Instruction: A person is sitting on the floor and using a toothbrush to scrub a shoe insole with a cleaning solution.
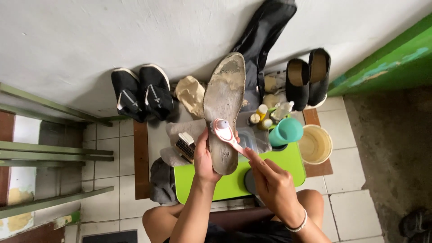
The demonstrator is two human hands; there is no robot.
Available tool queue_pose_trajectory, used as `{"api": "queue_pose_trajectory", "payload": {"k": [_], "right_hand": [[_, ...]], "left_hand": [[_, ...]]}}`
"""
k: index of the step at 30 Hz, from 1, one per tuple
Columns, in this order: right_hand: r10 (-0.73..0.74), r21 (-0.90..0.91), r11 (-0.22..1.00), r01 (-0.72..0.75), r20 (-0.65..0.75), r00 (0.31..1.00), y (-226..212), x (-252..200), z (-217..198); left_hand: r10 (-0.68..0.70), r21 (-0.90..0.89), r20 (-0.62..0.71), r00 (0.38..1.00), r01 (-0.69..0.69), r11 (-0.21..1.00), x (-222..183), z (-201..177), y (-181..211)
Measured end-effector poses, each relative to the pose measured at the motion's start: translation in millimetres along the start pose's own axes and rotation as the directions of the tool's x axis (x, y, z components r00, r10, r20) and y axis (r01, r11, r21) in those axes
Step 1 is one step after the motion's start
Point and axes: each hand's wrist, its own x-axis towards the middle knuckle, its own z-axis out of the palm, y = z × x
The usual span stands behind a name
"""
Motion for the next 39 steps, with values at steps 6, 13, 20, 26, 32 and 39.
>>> {"api": "queue_pose_trajectory", "payload": {"k": [6,13,20,26,32,39], "right_hand": [[-0.031,0.001,1.0,0.031,0.078,0.996,-23,22,-41],[0.002,0.027,1.0,-0.002,0.016,1.0,-33,27,-52],[-0.093,-0.037,0.995,0.09,-0.063,0.994,1,-24,-10],[-0.083,-0.056,0.995,0.083,-0.003,0.997,-2,-95,13],[-0.127,-0.128,0.985,0.112,-0.115,0.985,-5,-110,22],[-0.134,-0.103,0.987,0.127,-0.062,0.989,-6,-148,23]], "left_hand": [[-0.044,-0.031,-0.078,0.996,0.041,0.999,16,30,17],[-0.037,0.01,0.044,0.998,0.036,0.999,11,64,20],[0.023,0.032,0.015,1.0,-0.024,0.999,-10,6,-6],[0.023,-0.036,-0.001,1.0,-0.023,0.999,-49,-54,-25],[0.06,0.113,-0.219,0.974,-0.035,0.993,-82,-52,-53],[0.093,0.197,-0.231,0.969,-0.047,0.979,-80,-46,-40]]}}
